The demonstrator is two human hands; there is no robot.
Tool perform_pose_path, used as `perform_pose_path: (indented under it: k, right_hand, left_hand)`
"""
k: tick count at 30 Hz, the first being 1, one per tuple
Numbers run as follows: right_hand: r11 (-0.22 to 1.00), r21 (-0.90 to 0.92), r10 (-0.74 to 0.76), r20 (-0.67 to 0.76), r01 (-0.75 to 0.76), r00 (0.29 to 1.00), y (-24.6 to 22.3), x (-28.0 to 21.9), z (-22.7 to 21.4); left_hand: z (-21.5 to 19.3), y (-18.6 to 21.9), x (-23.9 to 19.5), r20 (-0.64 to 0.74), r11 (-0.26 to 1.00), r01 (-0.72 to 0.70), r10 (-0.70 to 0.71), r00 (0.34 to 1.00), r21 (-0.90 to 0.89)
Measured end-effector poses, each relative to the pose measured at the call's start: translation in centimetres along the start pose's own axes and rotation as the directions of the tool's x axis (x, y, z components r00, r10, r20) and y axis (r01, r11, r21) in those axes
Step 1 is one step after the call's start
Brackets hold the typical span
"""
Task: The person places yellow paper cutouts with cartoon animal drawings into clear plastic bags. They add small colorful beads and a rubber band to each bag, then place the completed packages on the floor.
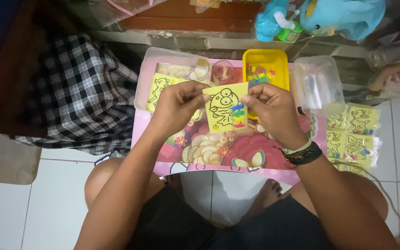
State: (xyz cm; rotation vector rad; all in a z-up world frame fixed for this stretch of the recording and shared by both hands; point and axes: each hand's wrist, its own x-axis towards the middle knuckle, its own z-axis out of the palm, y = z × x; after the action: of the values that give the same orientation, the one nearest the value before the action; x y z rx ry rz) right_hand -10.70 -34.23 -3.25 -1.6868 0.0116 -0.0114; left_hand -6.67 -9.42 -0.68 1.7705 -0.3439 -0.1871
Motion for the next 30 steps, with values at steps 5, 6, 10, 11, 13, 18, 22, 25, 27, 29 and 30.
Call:
perform_pose_path:
  k: [5,6,10,11,13,18,22,25,27,29,30]
  right_hand:
    - [0.992,-0.117,-0.058,-0.061,0.05,0.996,-1.2,-0.8,-1.9]
    - [0.993,-0.116,-0.047,-0.09,0.037,0.995,-2.2,-1.3,-2.2]
    - [0.993,-0.099,-0.089,-0.179,0.072,0.98,-3.8,-4.1,-5.4]
    - [0.988,-0.125,-0.11,-0.192,0.087,0.975,-3.8,-5.0,-6.7]
    - [0.981,-0.139,-0.165,-0.22,0.137,0.961,-4.9,-7.0,-10.7]
    - [0.795,-0.537,-0.507,-0.331,0.283,0.796,-5.3,-13.5,-22.8]
    - [0.752,-0.649,-0.489,-0.438,0.11,0.754,-1.2,-19.5,-31.3]
    - [0.703,-0.707,-0.441,-0.52,-0.079,0.731,6.3,-23.1,-37.4]
    - [0.691,-0.709,-0.43,-0.56,-0.141,0.708,12.0,-25.4,-40.4]
    - [0.685,-0.646,-0.305,-0.675,-0.338,0.671,17.5,-27.4,-42.6]
    - [0.692,-0.631,-0.291,-0.688,-0.35,0.664,21.1,-28.4,-43.5]
  left_hand:
    - [1.0,0.6,-0.1,-0.035,0.998,0.019,-0.021,0.999,-0.059]
    - [1.3,1.1,-0.3,-0.004,0.998,0.021,-0.021,1.0,-0.061]
    - [3.1,2.8,-0.7,0.017,0.999,0.024,-0.024,1.0,0.025]
    - [3.7,3.1,-0.8,0.0,0.997,-0.012,0.012,1.0,0.07]
    - [3.9,3.5,-1.5,0.034,0.998,-0.03,0.028,0.999,0.049]
    - [5.3,4.7,-3.1,0.024,0.988,-0.084,0.082,0.996,0.13]
    - [5.8,4.6,-3.9,-0.014,0.954,0.034,-0.032,0.999,0.299]
    - [6.0,2.7,-4.2,-0.076,0.914,0.203,-0.188,0.979,0.352]
    - [1.3,-5.0,0.0,-0.111,0.88,0.282,-0.26,0.959,0.383]
    - [-10.4,-18.0,0.9,0.171,0.961,0.132,-0.176,0.969,0.241]
    - [-12.4,-20.5,1.1,0.184,0.958,0.134,-0.184,0.966,0.255]
